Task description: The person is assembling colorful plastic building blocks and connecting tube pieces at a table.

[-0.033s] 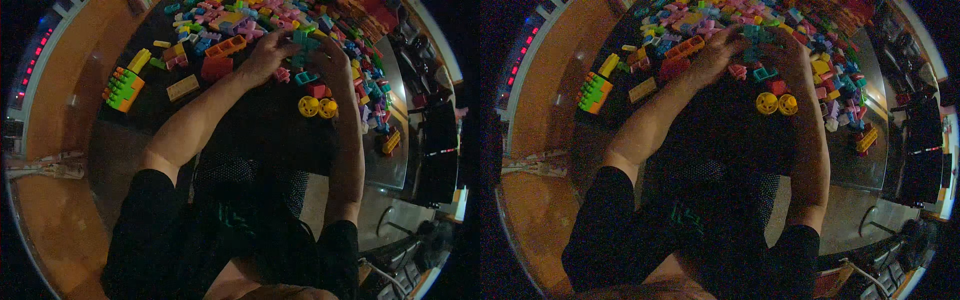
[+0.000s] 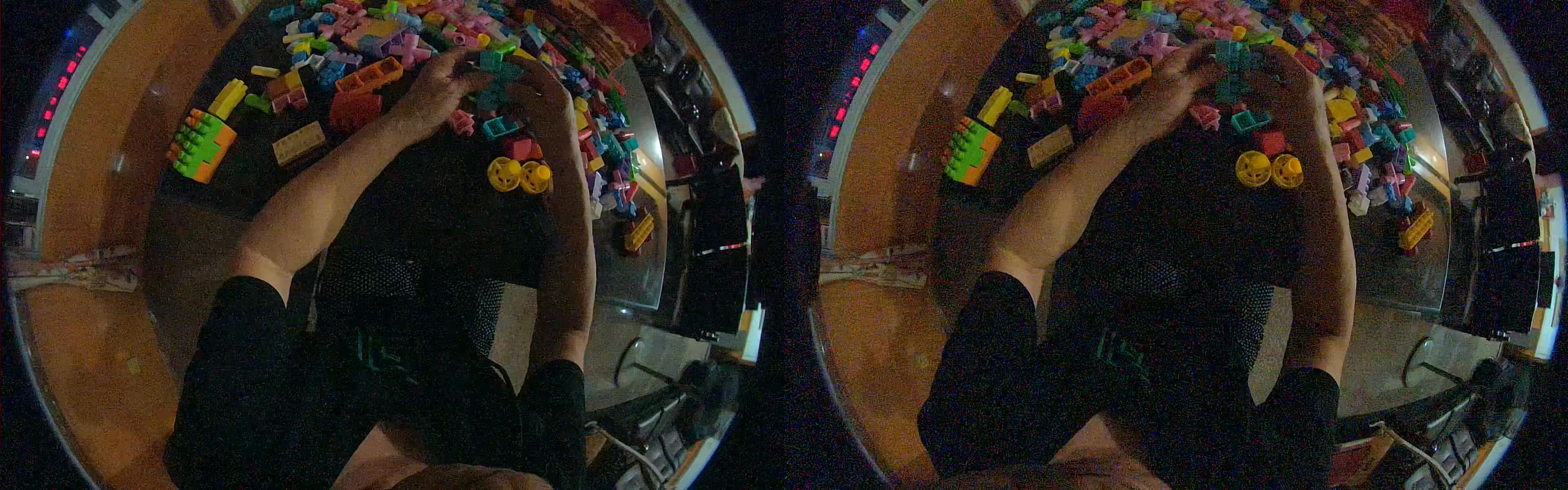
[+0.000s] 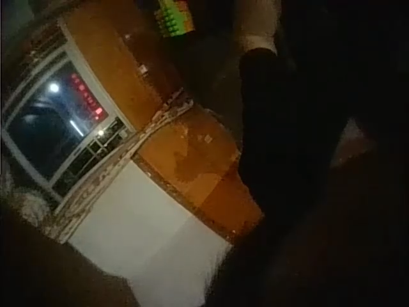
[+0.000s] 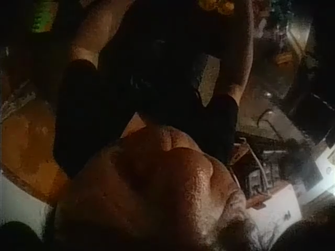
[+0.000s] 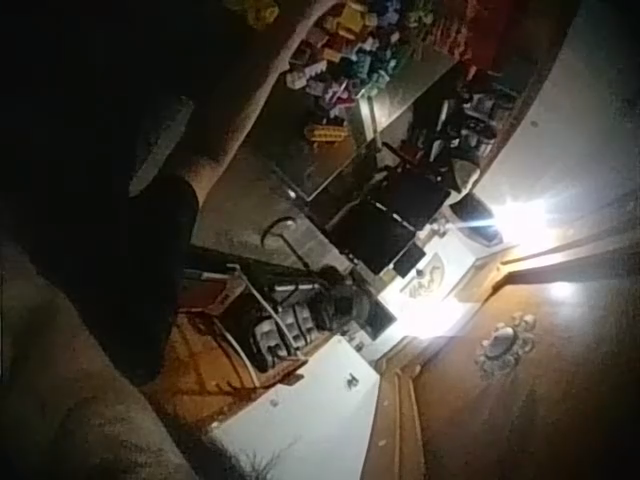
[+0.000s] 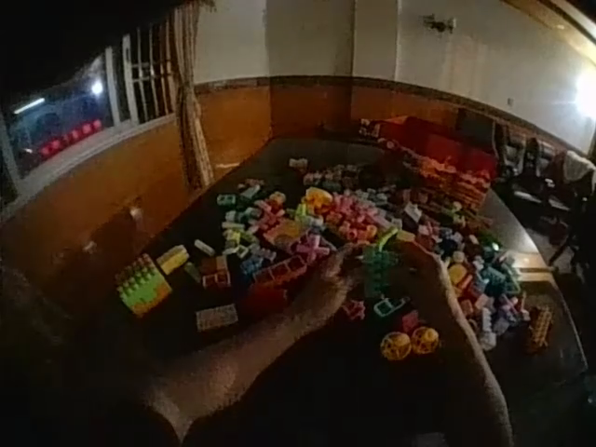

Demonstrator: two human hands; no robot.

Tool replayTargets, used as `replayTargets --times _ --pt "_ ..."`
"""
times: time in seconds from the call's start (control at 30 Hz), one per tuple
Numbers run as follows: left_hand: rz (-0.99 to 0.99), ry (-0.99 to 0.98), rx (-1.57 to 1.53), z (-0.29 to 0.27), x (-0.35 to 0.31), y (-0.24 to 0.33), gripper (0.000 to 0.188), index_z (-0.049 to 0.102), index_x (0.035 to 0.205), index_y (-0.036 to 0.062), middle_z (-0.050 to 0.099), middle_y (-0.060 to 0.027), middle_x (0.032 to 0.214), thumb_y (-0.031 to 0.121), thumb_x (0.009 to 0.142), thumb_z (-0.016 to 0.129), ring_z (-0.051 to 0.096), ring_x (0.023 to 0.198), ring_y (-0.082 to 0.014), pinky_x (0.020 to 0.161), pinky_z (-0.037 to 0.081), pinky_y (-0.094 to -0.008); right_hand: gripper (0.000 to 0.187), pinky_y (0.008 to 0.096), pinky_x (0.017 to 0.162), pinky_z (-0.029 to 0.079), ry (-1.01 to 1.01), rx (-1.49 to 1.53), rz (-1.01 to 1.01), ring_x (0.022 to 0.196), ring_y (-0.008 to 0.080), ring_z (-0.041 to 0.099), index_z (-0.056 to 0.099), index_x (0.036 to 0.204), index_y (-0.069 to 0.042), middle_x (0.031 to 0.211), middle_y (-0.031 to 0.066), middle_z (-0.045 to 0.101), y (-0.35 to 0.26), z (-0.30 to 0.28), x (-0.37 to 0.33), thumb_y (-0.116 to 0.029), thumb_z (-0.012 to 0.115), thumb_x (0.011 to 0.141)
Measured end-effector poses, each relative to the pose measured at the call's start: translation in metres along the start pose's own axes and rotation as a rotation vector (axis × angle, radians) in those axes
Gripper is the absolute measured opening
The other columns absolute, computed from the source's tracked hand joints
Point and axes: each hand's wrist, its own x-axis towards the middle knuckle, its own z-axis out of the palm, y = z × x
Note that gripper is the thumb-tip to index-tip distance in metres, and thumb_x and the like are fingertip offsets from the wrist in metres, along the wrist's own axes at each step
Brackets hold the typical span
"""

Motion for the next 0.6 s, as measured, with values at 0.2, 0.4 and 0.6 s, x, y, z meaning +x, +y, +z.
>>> replayTargets --times 0.2,0.4,0.6 --pt "-0.073 0.004 -0.264 0.000 -0.003 -0.001 0.041 0.044 0.123 0.0030 0.056 -0.0092 0.111 0.015 0.086 0.057 0.054 0.101 -0.0170 0.087 0.045 -0.0294 0.035 0.0252 0.064 0.051 0.125 0.012 -0.067 0.079 0.0128 0.060 0.053 0.113 -0.001 0.092 0.0071 0.063 -0.004 0.005 -0.002 -0.008 0.063 0.080" --pt "-0.017 -0.016 0.093 -0.001 0.002 -0.009 0.038 0.046 0.120 0.0058 0.060 -0.0072 0.103 0.016 0.086 0.057 0.057 0.095 -0.0170 0.081 0.048 -0.0281 0.033 0.0237 0.063 0.049 0.006 -0.107 -0.076 0.077 0.0117 0.059 0.054 0.109 -0.002 0.091 0.0063 0.063 0.003 -0.002 0.002 -0.006 0.064 0.078" --pt "0.130 -0.065 0.187 -0.002 0.003 -0.007 0.033 0.049 0.116 0.0053 0.060 -0.0069 0.100 0.017 0.086 0.057 0.058 0.094 -0.0157 0.081 0.047 -0.0268 0.032 0.0237 0.062 0.048 -0.025 0.002 -0.059 0.074 0.0111 0.059 0.054 0.108 -0.002 0.089 0.0071 0.062 0.000 -0.003 0.000 -0.004 0.063 0.078"
